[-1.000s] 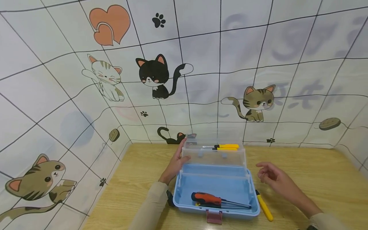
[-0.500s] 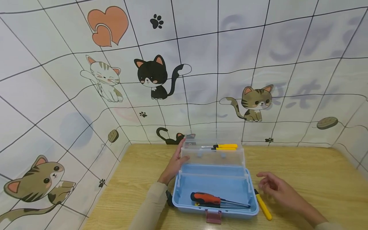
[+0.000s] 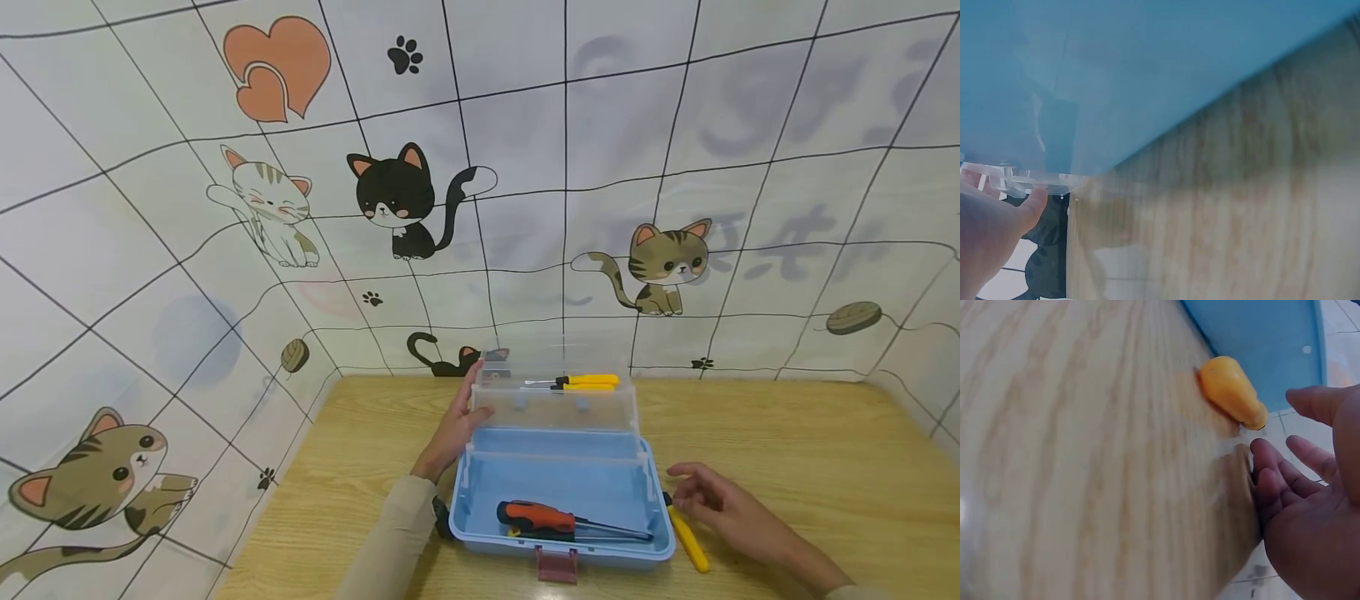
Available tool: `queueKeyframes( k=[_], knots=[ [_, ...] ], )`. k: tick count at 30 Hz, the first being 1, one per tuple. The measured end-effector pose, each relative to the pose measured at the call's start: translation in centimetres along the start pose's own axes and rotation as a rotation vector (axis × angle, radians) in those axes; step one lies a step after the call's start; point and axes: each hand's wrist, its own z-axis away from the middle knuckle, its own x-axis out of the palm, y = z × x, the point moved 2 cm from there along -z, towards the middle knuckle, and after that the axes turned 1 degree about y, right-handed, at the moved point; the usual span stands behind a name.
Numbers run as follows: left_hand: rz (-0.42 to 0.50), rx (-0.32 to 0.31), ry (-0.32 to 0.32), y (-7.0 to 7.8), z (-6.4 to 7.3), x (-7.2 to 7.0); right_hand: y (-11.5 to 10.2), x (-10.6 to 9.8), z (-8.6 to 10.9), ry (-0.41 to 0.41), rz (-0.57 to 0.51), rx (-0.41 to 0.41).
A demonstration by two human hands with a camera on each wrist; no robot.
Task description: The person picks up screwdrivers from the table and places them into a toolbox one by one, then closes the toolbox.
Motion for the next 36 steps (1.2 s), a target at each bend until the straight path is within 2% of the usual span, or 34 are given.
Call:
queueKeyframes(
  k=[5,12,20,28,36],
  knots=[
    [0.029,0.035,0.002,-1.5,-0.6,-0.4,0.3,0.3,0.1,-0.009,-0.019,-0.034],
    [0.03,0.056,0.015,-2.4,-1.0,-0.5,0.5,0.5,0.1,-0.005,-0.001,0.008],
    [0.064,0.023,-0.011,-1.3,-0.5,-0.4,0.5,0.6,0.1,-0.015,0.045,0.088],
    [0.045,0.006,-0.024,-0.1,-0.1,-0.1,0.3,0.7,0.1,-0.013,0.075,0.107],
    [0.053,0.0,-0.001,-0.2,0.0,0.0,0.2,0.9,0.1,0.005,0.122,0.038]
  ],
)
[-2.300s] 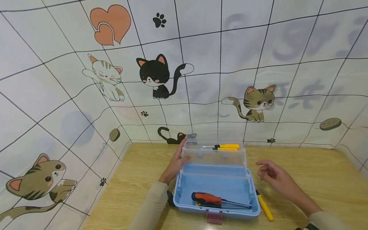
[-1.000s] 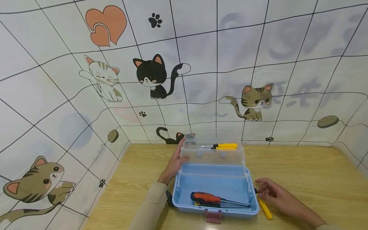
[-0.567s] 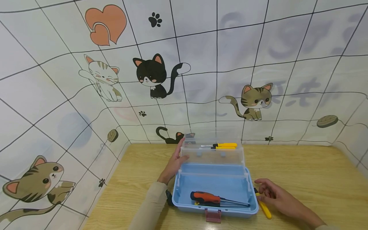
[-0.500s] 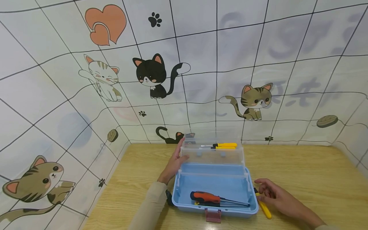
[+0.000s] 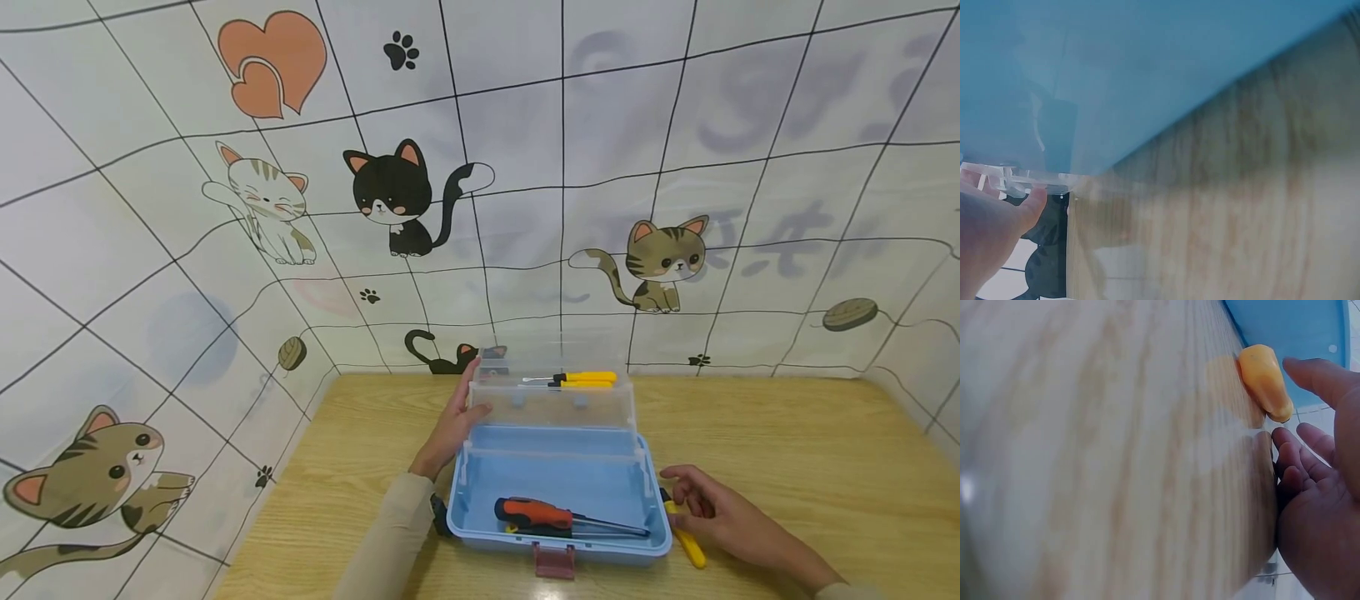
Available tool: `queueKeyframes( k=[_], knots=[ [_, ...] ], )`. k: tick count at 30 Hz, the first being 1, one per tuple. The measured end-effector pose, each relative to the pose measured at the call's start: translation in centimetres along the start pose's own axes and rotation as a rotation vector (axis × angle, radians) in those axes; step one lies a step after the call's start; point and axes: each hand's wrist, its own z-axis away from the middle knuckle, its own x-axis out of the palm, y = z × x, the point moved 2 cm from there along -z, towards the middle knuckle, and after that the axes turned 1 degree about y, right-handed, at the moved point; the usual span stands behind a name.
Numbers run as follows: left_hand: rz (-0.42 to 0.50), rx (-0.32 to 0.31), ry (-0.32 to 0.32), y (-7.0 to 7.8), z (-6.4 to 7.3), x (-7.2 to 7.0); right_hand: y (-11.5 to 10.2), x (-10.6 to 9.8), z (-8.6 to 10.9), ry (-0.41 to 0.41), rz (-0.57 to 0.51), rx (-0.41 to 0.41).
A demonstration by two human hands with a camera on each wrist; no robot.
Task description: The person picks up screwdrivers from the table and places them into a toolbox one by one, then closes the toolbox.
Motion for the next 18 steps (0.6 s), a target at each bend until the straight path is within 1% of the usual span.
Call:
queueKeyframes(
  k=[3,8,18],
  knots=[
    [0.002,0.018,-0.002,-0.07,-0.03,0.05,0.0,-0.04,-0.01,-0.003,0.001,-0.004],
    [-0.005,0.035,-0.021,-0.11,-0.09,-0.01,0.2,-0.16,-0.13,-0.013,-0.003,0.025],
    [-0.006,0.029,-0.022,-0.14,-0.12,-0.02,0.41,-0.16,-0.29,0.006,-0.015,0.031]
  ],
)
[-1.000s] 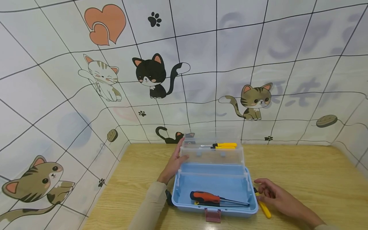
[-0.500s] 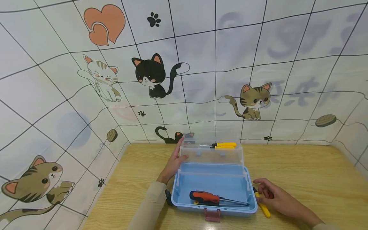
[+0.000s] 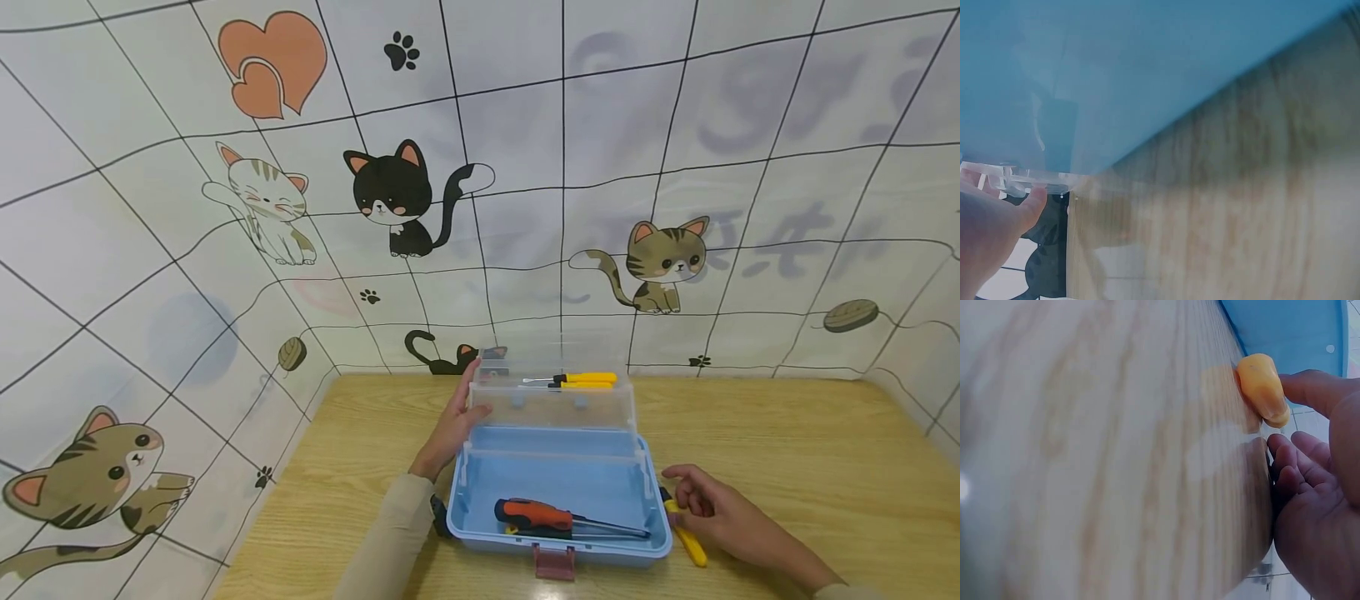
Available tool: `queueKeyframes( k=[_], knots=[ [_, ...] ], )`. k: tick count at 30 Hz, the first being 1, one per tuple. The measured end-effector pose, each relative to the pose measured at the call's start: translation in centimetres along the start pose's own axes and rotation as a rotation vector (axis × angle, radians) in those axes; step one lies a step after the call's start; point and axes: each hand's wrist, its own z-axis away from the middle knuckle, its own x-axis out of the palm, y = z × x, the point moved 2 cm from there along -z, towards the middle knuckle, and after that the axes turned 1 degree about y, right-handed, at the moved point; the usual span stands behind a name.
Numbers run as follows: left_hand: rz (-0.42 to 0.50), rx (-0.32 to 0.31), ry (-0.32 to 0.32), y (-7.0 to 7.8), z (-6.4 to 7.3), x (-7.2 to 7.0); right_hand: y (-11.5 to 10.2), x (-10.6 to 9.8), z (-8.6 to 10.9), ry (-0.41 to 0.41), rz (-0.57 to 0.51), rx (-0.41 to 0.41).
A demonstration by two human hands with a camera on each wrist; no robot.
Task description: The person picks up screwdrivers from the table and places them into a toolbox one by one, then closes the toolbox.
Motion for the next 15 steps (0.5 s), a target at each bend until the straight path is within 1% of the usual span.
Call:
queueKeyframes(
  k=[8,12,15],
  knots=[
    [-0.003,-0.006,0.005,0.01,0.02,0.04,-0.05,0.0,-0.08,0.007,0.03,0.038],
    [-0.005,-0.022,0.016,0.12,0.1,0.06,-0.04,0.05,-0.23,0.019,0.039,0.072],
    [0.001,-0.033,0.018,0.16,0.14,0.09,-0.17,0.07,-0.23,0.034,0.044,0.052]
  ],
)
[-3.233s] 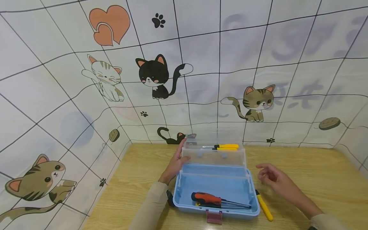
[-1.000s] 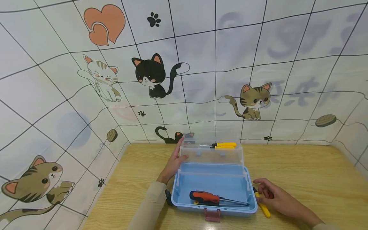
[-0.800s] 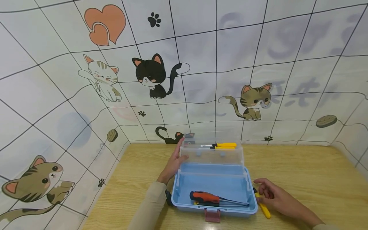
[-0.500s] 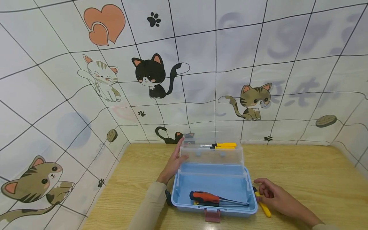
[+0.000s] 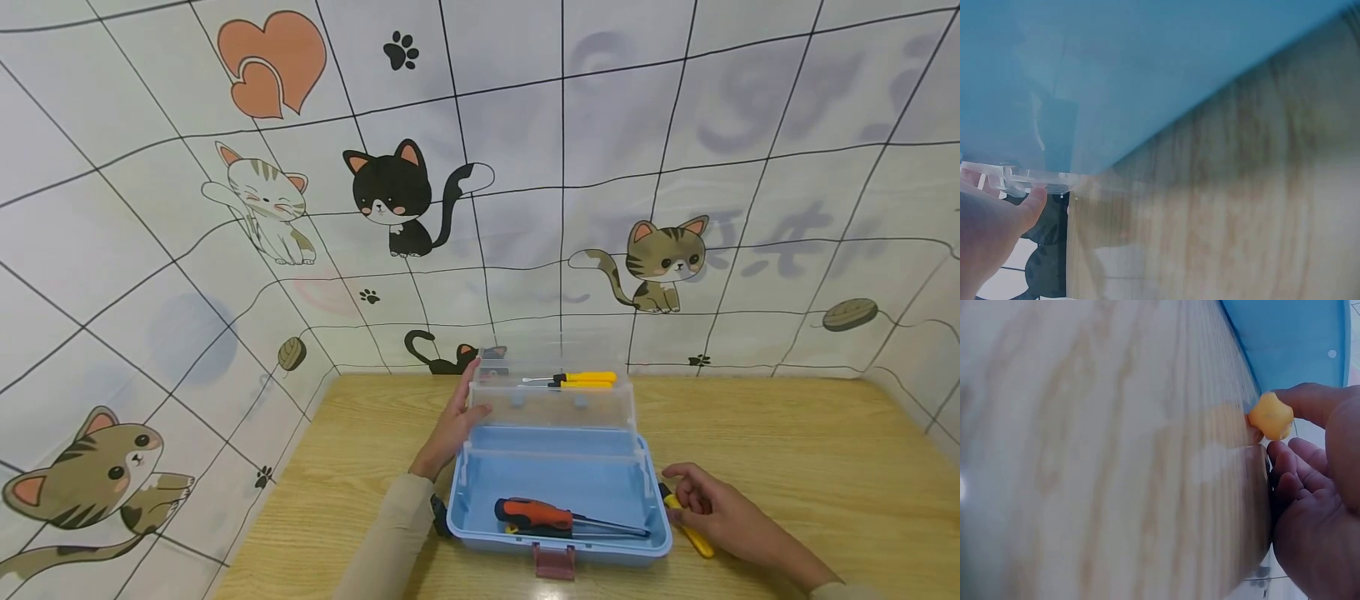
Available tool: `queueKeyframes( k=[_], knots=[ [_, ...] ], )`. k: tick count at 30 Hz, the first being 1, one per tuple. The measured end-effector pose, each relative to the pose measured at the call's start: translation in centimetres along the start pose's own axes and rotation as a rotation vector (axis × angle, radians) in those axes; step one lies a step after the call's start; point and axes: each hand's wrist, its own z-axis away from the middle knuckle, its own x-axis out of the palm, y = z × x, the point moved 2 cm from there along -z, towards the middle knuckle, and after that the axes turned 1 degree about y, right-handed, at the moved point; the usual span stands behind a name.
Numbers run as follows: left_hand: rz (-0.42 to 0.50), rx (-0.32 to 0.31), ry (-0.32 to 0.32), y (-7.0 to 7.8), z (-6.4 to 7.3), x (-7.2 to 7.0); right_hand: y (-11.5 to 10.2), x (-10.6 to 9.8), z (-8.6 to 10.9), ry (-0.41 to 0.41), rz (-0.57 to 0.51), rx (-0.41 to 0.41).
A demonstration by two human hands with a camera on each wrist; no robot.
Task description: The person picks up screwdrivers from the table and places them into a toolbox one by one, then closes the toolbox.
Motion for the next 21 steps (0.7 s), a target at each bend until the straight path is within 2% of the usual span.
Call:
queueKeyframes(
  k=[4,9,14,21],
  knots=[
    [0.0,0.0,-0.001,0.0,-0.02,0.0,-0.24,0.0,0.05,0.012,0.008,-0.038],
    [-0.01,-0.004,0.007,0.03,-0.01,-0.01,-0.58,-0.06,-0.05,0.003,0.012,-0.019],
    [-0.024,0.006,0.009,0.12,0.06,0.01,-0.7,-0.03,-0.1,0.004,0.039,-0.035],
    [0.012,0.027,-0.007,0.01,0.02,-0.05,-0.82,-0.1,-0.18,0.015,0.064,-0.063]
  ],
)
